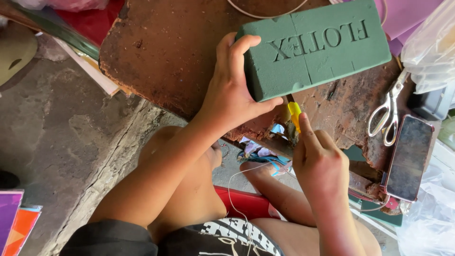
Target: The person uses a yellow utility knife to cut a rectangular green foam block labeled 'FLOTEX' on a wooden surface. They make several cuts along the length of the block, rotating it to access different sides.
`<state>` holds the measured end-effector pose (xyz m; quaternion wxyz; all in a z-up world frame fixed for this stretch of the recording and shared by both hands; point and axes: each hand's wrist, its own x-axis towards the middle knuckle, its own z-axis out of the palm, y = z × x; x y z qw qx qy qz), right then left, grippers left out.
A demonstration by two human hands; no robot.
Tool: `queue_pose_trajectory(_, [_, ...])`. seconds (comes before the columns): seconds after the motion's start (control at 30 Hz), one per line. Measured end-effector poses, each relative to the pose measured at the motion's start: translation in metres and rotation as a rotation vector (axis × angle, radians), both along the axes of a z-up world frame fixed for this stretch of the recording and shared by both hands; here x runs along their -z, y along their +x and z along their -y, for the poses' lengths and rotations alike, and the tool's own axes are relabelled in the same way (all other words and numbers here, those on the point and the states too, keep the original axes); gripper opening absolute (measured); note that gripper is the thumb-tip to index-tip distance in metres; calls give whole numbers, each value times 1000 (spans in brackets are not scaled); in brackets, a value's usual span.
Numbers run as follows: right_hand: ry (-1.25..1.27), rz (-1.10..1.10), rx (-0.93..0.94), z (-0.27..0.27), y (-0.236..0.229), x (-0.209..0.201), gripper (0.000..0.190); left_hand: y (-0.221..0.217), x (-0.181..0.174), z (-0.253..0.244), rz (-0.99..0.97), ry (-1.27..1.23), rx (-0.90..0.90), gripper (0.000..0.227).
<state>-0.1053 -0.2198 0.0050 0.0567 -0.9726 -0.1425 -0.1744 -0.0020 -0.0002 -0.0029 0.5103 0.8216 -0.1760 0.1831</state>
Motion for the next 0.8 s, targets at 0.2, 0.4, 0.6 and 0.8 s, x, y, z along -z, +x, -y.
queue_pose_trajectory(0.2, [12, -4, -13, 5, 1, 5, 42, 0, -5, -1, 28, -11, 4, 104])
queue_pose_trajectory(0.4, [76, -15, -1, 5, 4, 7, 44, 2, -5, -1, 29, -24, 5, 104])
queue_pose_trajectory(0.6, [86, -16, -14, 5, 4, 12, 48, 5, -6, -6, 21, -86, 8, 102])
queue_pose_trajectory(0.8, [87, -15, 24, 6, 7, 15, 47, 0, -19, -10, -183, -211, 13, 97])
